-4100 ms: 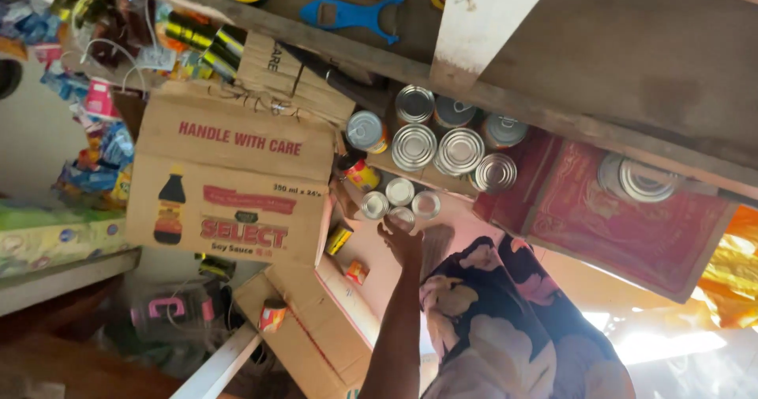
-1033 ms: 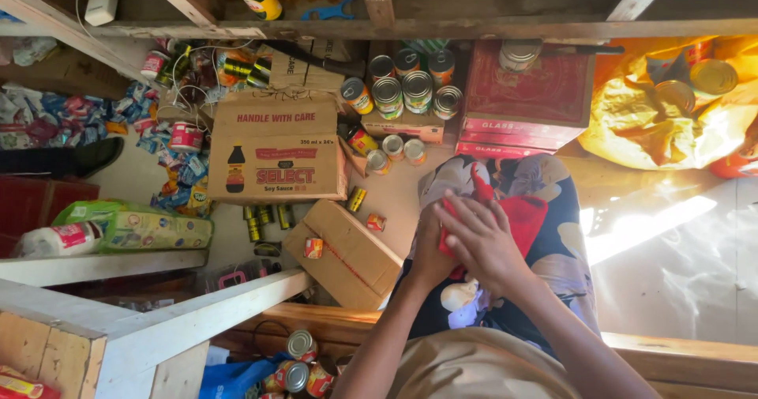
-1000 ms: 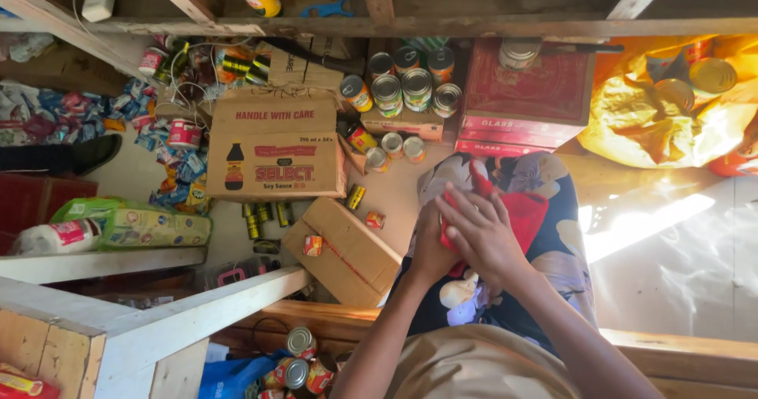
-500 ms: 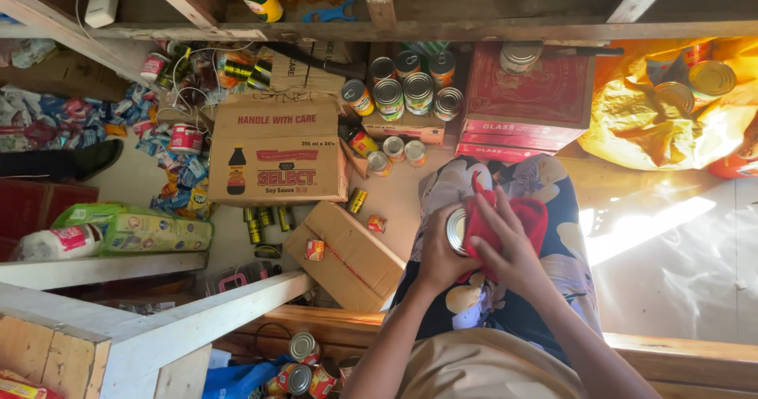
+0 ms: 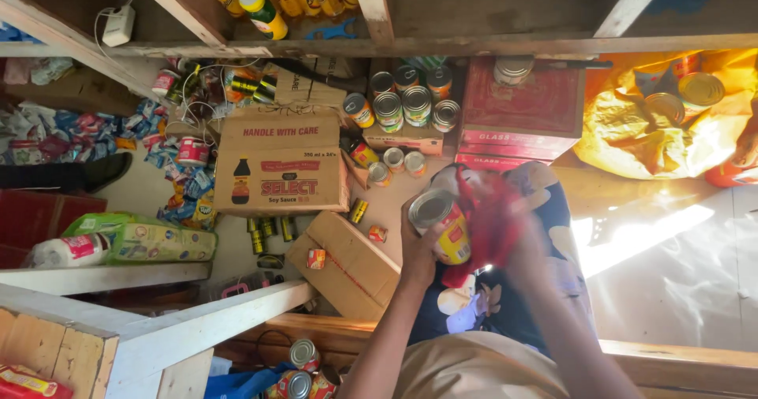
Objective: Wiping canned goods with a cloth and organizing them onto grocery store shelves.
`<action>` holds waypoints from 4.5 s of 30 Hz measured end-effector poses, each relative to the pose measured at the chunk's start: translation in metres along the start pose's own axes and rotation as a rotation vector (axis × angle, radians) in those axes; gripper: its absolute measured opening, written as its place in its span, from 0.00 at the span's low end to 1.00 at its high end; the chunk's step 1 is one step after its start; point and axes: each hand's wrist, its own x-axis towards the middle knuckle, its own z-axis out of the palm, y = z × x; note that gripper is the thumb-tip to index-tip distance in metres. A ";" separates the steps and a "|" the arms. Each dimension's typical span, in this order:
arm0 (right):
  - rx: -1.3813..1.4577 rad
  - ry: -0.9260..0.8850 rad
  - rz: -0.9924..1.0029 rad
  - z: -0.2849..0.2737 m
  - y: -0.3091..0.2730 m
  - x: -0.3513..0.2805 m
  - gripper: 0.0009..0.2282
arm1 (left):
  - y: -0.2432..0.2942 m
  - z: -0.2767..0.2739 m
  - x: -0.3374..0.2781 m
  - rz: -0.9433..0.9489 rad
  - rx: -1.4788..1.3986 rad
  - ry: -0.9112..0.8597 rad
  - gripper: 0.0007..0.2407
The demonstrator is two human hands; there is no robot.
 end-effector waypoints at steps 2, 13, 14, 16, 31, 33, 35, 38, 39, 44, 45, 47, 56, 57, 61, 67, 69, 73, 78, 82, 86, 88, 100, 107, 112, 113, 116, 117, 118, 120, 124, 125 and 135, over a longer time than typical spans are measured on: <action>-0.737 -0.035 -0.383 0.031 0.002 -0.013 0.23 | 0.006 0.016 0.001 -0.004 0.057 -0.009 0.29; -1.278 -0.127 -0.461 -0.036 0.034 -0.021 0.25 | -0.013 0.029 -0.024 -0.121 0.073 0.003 0.23; -1.281 -0.072 -0.467 0.003 0.015 -0.043 0.26 | -0.001 0.035 -0.028 -0.091 0.063 0.012 0.22; -1.284 -0.015 -0.521 0.036 -0.007 -0.039 0.28 | 0.014 0.044 -0.012 -0.026 0.049 -0.007 0.22; 0.005 0.288 0.241 -0.025 0.032 -0.008 0.20 | 0.033 0.052 -0.019 0.163 0.508 -0.066 0.29; -0.668 0.168 -0.239 0.006 0.017 -0.024 0.23 | 0.037 0.060 -0.027 0.184 0.421 -0.084 0.34; -0.917 0.117 -0.418 0.031 -0.002 -0.030 0.25 | 0.042 0.059 -0.022 0.174 0.382 -0.040 0.34; -1.043 0.068 -0.444 -0.014 0.022 -0.006 0.26 | 0.043 0.057 -0.022 0.170 0.353 -0.052 0.33; -0.920 0.075 -0.301 -0.042 0.038 0.008 0.26 | 0.044 0.057 -0.022 0.185 0.364 -0.114 0.33; -0.601 0.223 0.122 -0.006 -0.006 0.003 0.25 | 0.029 0.064 -0.028 0.081 0.248 -0.196 0.31; -0.637 0.223 0.085 0.003 -0.009 -0.008 0.25 | 0.027 0.066 -0.029 0.097 0.249 -0.162 0.28; -0.910 0.169 -0.176 0.028 -0.009 -0.035 0.26 | 0.020 0.060 -0.018 0.046 0.150 -0.077 0.26; -0.337 0.095 0.108 -0.038 0.008 0.020 0.23 | 0.043 0.076 -0.025 0.035 0.006 -0.239 0.26; -0.038 0.243 0.416 -0.059 0.022 0.031 0.22 | 0.043 0.080 -0.027 0.009 -0.092 -0.312 0.30; -0.009 0.177 0.390 -0.055 0.021 0.024 0.20 | 0.010 0.070 -0.011 -0.074 -0.131 -0.161 0.30; 0.223 0.353 -0.003 -0.016 0.039 -0.012 0.20 | -0.004 0.070 0.017 -0.285 -0.537 0.182 0.22; -0.745 0.200 -0.507 0.000 0.032 -0.026 0.22 | -0.004 0.072 0.023 -0.315 -0.639 0.195 0.25; -1.066 0.060 -0.749 -0.021 0.033 -0.020 0.21 | -0.010 0.065 0.024 -0.336 -0.691 0.064 0.27; -0.868 0.244 -0.648 -0.006 0.006 -0.013 0.16 | -0.014 0.079 0.003 -0.584 -0.783 0.186 0.30; -1.201 0.057 -0.812 -0.023 0.030 -0.039 0.13 | 0.000 0.067 0.007 -0.600 -0.719 0.106 0.31; -1.193 -0.059 -0.865 -0.040 0.042 -0.033 0.18 | 0.008 0.069 0.015 -0.452 -0.897 -0.053 0.30; -1.109 -0.013 -0.819 -0.038 0.036 -0.034 0.18 | 0.012 0.070 0.011 -0.441 -0.943 -0.043 0.29; -0.720 -0.252 -0.084 -0.052 0.001 0.015 0.20 | 0.004 0.049 -0.015 -0.098 -0.300 -0.122 0.27; 0.177 0.155 0.512 -0.069 0.024 0.011 0.21 | 0.035 0.081 -0.018 -0.044 -0.092 -0.243 0.34; 0.157 0.306 0.622 -0.041 -0.001 -0.007 0.22 | 0.027 0.081 -0.004 0.010 0.025 -0.226 0.33; 0.136 0.299 0.637 -0.052 0.009 -0.011 0.24 | 0.018 0.073 -0.001 -0.007 0.021 -0.212 0.31; -0.349 0.215 0.576 -0.059 0.002 -0.037 0.26 | 0.020 0.057 0.020 0.018 0.038 -0.164 0.28; -0.807 0.129 0.489 -0.058 -0.005 -0.051 0.27 | 0.025 0.051 0.025 0.053 0.061 -0.112 0.27; -0.811 0.120 0.489 -0.053 -0.012 -0.053 0.27 | 0.031 0.051 0.029 0.060 0.060 -0.106 0.27; -1.512 -0.121 -0.055 -0.042 -0.026 -0.061 0.36 | 0.046 0.051 0.034 0.140 0.062 -0.039 0.25; -1.083 -0.110 -0.020 -0.009 -0.058 -0.030 0.48 | 0.064 0.072 0.035 0.134 0.039 -0.051 0.27; -1.183 -0.168 -0.198 0.002 -0.063 -0.020 0.49 | 0.067 0.081 0.037 0.190 0.123 -0.097 0.28; -0.883 -0.072 -0.638 0.032 -0.130 0.044 0.48 | 0.157 0.193 0.067 0.460 0.450 -0.460 0.50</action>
